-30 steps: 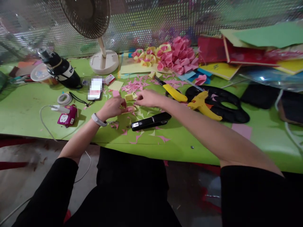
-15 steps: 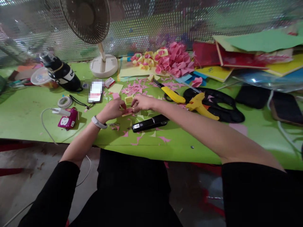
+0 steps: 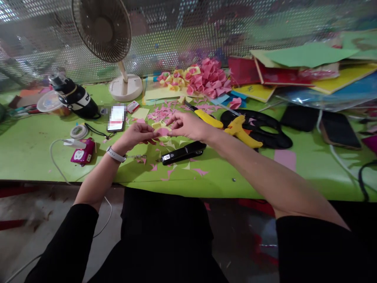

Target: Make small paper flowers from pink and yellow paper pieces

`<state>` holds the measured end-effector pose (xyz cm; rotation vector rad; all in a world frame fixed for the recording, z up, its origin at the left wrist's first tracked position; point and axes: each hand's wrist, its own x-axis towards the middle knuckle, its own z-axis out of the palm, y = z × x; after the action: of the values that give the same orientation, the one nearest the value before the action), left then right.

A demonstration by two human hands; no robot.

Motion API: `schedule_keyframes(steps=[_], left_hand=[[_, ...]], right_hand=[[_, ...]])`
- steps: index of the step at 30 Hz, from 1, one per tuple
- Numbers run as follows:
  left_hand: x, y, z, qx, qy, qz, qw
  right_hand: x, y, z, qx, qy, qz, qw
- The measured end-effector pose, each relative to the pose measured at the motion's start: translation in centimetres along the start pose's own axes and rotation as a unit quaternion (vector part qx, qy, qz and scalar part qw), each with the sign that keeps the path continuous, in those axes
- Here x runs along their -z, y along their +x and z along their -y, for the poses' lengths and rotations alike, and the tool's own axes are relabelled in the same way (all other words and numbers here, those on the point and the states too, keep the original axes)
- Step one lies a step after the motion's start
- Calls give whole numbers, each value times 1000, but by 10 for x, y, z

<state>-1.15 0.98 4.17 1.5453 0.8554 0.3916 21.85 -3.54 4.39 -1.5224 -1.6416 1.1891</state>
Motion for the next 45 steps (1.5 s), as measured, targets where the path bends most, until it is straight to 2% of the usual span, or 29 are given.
schedule_keyframes(steps=[7, 10, 12, 13, 16, 19, 22, 26, 29, 31, 33, 35, 37, 38, 40, 45], left_hand=[[4, 10, 16, -17, -35, 9, 999], [4, 9, 14, -21, -39, -20, 999], [5, 8, 11, -21, -31, -51, 998], [6, 9, 11, -19, -27, -63, 998], [9, 12, 12, -15, -26, -75, 997], [11, 17, 17, -19, -36, -79, 996], [13, 21, 21, -1, -43, -68, 997], [10, 21, 21, 47, -35, -32, 998], [5, 18, 17, 61, -34, -32, 997], [2, 17, 16, 63, -31, -36, 997], [-1, 17, 18, 59, -19, -32, 998], [-4, 18, 20, 51, -4, -23, 998], [-7, 18, 22, 45, 4, -21, 999], [-9, 18, 22, 45, 4, -26, 999], [-13, 18, 22, 50, 2, -43, 998], [-23, 20, 25, 56, -16, -83, 995]], right_hand=[[-1, -9, 4, 18, -23, -32, 999], [-8, -32, 7, 49, -114, -131, 984], [-24, -52, 8, 60, -217, -198, 954], [-35, -61, 7, 51, -276, -198, 939], [-72, -79, 3, 3, -416, -61, 908], [-90, -85, -3, -16, -471, -29, 881], [-77, -95, -12, 18, -466, -9, 885], [-32, -117, -33, 115, -434, 15, 894], [1, -126, -50, 134, -424, 4, 896], [15, -125, -55, 140, -418, -7, 898], [20, -118, -55, 115, -395, -26, 911], [17, -107, -52, 50, -362, -76, 928], [11, -93, -50, -12, -344, -124, 931], [8, -85, -50, -28, -344, -129, 930], [7, -71, -52, -20, -355, -98, 929], [26, -47, -56, 79, -363, 30, 928]])
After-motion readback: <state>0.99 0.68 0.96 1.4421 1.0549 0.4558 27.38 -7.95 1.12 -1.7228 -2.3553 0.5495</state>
